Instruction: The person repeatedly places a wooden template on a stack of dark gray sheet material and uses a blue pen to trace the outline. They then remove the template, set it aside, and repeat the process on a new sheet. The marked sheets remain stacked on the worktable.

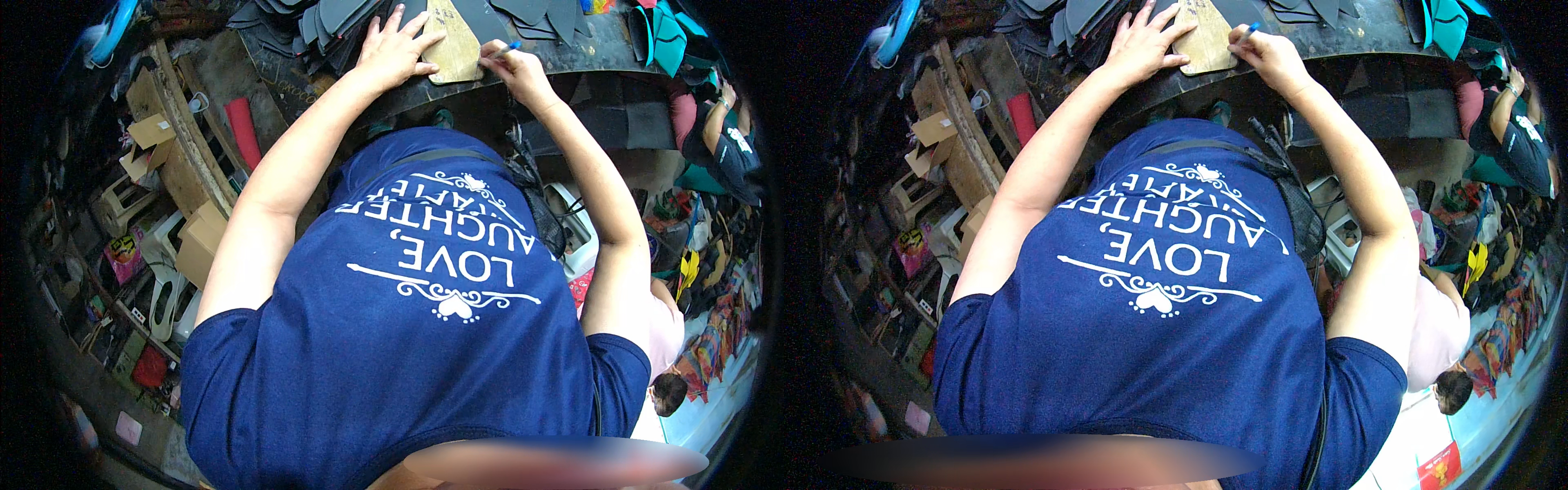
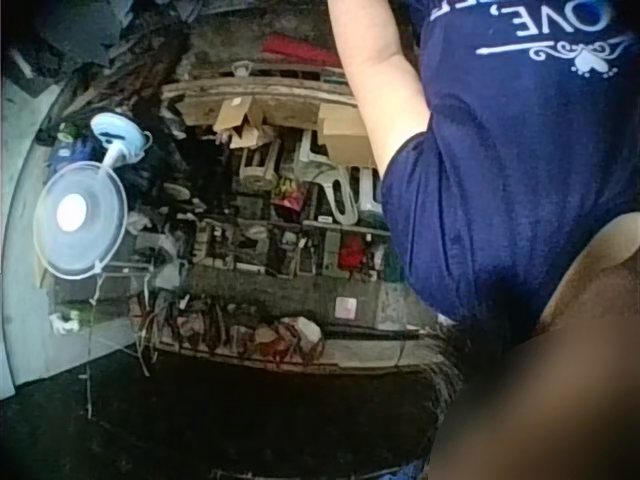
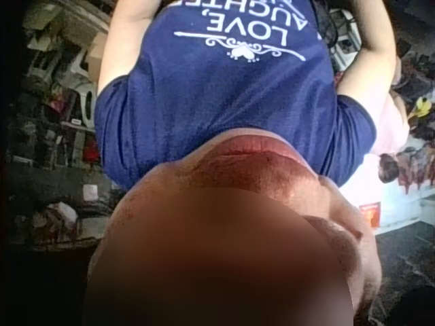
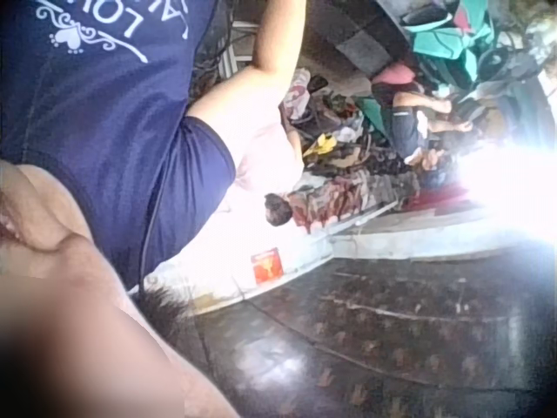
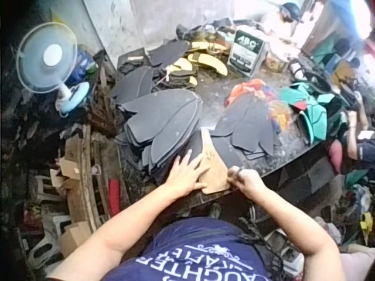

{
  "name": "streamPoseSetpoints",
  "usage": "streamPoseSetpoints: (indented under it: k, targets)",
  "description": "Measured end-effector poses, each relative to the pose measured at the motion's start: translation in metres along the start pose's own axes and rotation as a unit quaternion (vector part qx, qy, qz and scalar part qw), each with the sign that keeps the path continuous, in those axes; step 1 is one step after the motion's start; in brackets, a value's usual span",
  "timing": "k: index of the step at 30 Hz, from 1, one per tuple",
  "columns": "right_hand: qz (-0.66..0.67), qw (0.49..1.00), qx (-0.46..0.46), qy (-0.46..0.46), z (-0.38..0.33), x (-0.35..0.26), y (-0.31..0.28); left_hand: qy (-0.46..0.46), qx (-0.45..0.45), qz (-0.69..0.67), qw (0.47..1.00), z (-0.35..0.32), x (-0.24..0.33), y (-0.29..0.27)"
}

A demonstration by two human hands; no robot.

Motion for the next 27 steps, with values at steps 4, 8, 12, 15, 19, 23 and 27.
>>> streamPoseSetpoints:
  k: [4,8,12,15,19,23,27]
  targets:
    - [0.208,0.964,-0.004,0.165,0.005,0.006,-0.013,-0.012,-0.042,-0.041,0.998,0.003,-0.001,0.0]
    - [0.35,0.906,0.009,0.239,0.001,0.011,-0.021,-0.009,-0.043,-0.04,0.998,0.002,0.0,0.0]
    - [0.138,0.989,-0.027,0.055,-0.008,0.001,-0.004,-0.017,-0.055,-0.044,0.997,0.003,-0.001,0.0]
    - [0.087,0.996,-0.031,0.016,-0.01,0.0,0.004,-0.015,-0.058,-0.055,0.997,0.002,-0.005,0.001]
    - [0.039,0.995,-0.068,0.061,-0.01,0.001,-0.001,0.003,-0.067,-0.079,0.995,0.004,-0.013,0.006]
    - [-0.112,0.988,-0.089,-0.06,-0.011,-0.016,-0.004,0.01,-0.051,-0.088,0.995,-0.001,-0.016,0.008]
    - [-0.155,0.973,-0.091,-0.147,-0.014,-0.023,-0.007,0.008,-0.048,-0.088,0.995,0.001,-0.016,0.009]
Point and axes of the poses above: each hand's wrist, its own z-axis towards the middle knuckle, its own y-axis out of the palm, x = y × z, the point moved 3 cm from there along z, towards the middle knuckle, and after that the axes turned 1 degree about y, right-handed, at the moved point
